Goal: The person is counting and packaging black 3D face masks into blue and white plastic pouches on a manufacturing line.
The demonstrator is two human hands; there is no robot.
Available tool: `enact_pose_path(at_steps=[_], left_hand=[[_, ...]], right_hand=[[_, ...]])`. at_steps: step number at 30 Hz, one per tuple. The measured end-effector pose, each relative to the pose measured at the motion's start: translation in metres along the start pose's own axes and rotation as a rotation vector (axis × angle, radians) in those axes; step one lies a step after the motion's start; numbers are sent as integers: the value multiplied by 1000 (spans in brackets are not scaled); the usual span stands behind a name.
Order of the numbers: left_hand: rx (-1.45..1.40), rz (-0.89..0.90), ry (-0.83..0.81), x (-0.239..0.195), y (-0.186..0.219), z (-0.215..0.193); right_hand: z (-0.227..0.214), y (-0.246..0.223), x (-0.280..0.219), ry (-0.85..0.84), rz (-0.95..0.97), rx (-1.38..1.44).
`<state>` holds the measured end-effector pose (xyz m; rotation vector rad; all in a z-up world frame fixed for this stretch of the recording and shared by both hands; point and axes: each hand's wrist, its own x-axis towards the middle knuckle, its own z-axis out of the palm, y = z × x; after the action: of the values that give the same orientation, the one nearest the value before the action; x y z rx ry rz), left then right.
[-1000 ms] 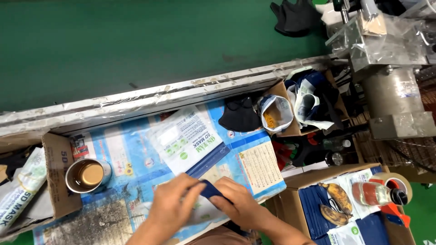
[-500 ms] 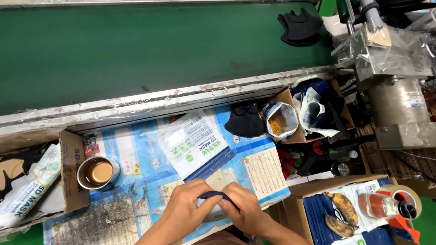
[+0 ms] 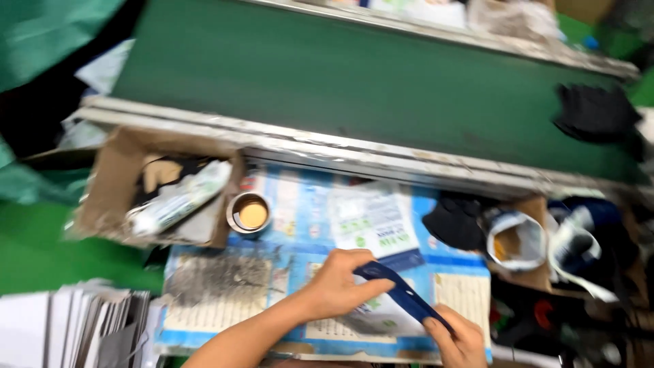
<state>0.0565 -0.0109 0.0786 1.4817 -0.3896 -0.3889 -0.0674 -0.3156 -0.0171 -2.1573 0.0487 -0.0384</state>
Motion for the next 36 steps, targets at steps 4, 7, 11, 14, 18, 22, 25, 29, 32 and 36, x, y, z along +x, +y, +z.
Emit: enact_pose_path(at_steps=[4, 7, 11, 14, 18, 22, 25, 29, 32, 36], left_hand=[[65, 214, 82, 1, -14, 9], [178, 210, -4, 5, -17, 12], [-124, 12, 260, 30, -28, -29], [-270, -106, 752, 50, -11, -90], [-822, 316, 1077, 50, 10, -148], [-534, 469, 984, 36, -38, -99], [44, 232, 602, 14, -89, -36], [718, 293, 170, 0, -92, -4], [921, 289, 4, 6, -119, 8], [1026, 294, 83, 29, -135, 21]], right_hand=[[-16, 82, -11, -106, 108, -116], [-20, 101, 0, -110, 21, 107], [-26, 106, 17, -55, -147, 607], [-24, 116, 20, 68, -17, 611], [-21, 99, 31, 46, 153, 168], [-3, 32, 60, 73, 144, 182], [-14, -35, 94, 10, -37, 231], [-20, -85, 180, 47, -210, 220], [-19, -88, 253, 114, -356, 44], [-17, -67, 332, 307, -523, -404]])
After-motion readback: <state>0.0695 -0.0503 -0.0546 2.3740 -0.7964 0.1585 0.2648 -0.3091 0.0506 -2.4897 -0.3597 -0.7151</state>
